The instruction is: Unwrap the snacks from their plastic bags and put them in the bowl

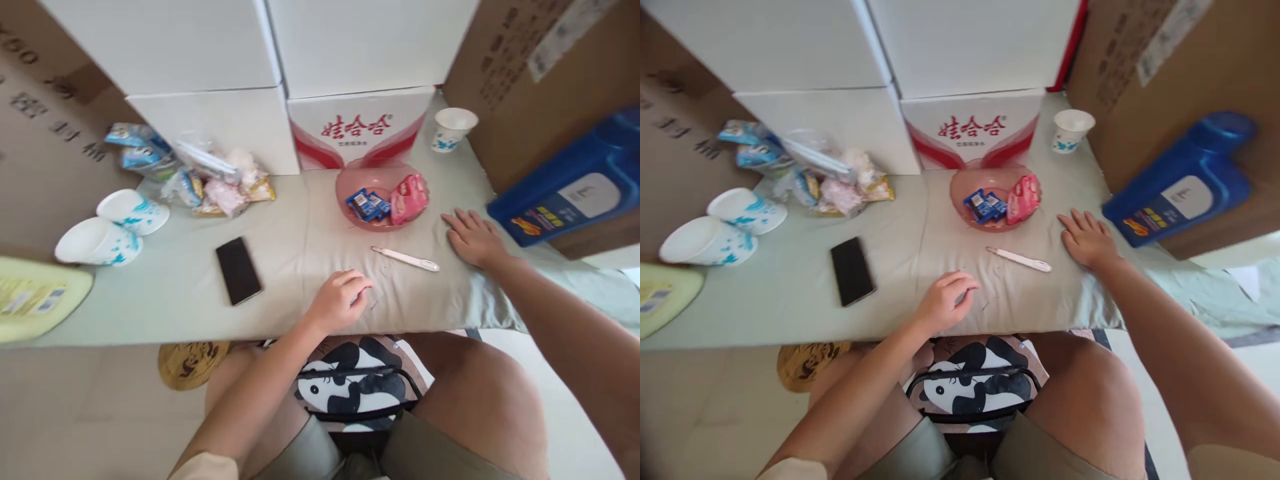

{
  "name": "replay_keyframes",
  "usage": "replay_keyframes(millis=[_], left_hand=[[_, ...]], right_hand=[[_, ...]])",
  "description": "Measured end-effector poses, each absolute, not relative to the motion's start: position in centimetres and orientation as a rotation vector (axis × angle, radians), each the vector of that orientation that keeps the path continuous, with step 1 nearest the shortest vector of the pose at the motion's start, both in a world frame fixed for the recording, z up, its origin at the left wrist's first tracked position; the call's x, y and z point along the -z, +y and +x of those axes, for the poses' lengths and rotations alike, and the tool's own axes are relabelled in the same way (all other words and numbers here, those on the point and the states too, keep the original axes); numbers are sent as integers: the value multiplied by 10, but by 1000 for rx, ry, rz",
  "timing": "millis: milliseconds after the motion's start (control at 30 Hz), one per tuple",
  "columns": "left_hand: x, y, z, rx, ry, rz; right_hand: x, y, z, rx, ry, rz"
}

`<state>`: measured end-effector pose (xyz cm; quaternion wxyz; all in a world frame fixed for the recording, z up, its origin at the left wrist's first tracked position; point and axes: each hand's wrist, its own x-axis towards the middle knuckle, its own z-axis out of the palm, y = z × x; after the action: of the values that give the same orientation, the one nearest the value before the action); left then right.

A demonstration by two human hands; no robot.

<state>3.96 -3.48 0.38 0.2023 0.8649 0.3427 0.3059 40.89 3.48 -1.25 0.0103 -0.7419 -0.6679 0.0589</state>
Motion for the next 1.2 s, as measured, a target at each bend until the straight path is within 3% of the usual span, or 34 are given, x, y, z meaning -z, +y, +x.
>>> replay_keyframes(millis=[167, 300, 533, 733, 1000, 1200], left_hand=[[-11, -22, -5, -909, 1113, 2335], [-16, -14, -37, -988, 1214, 2187], [-23, 3, -63, -1048, 1334, 1914], [-28, 7, -73, -1005, 1348, 1866], [-36, 4, -73, -943, 1353, 1802], [-34, 6, -85, -1312, 1406, 1385]], right_hand=[[-30, 44, 391, 23, -2092, -2255], [-80, 40, 314, 356, -1794, -1891], [-94, 110, 75, 1, -2420, -1154], [-95, 192, -71, -31, -2444, -1324], [-87, 185, -92, -18, -2551, -1380], [-95, 148, -35, -85, -2332, -1310]])
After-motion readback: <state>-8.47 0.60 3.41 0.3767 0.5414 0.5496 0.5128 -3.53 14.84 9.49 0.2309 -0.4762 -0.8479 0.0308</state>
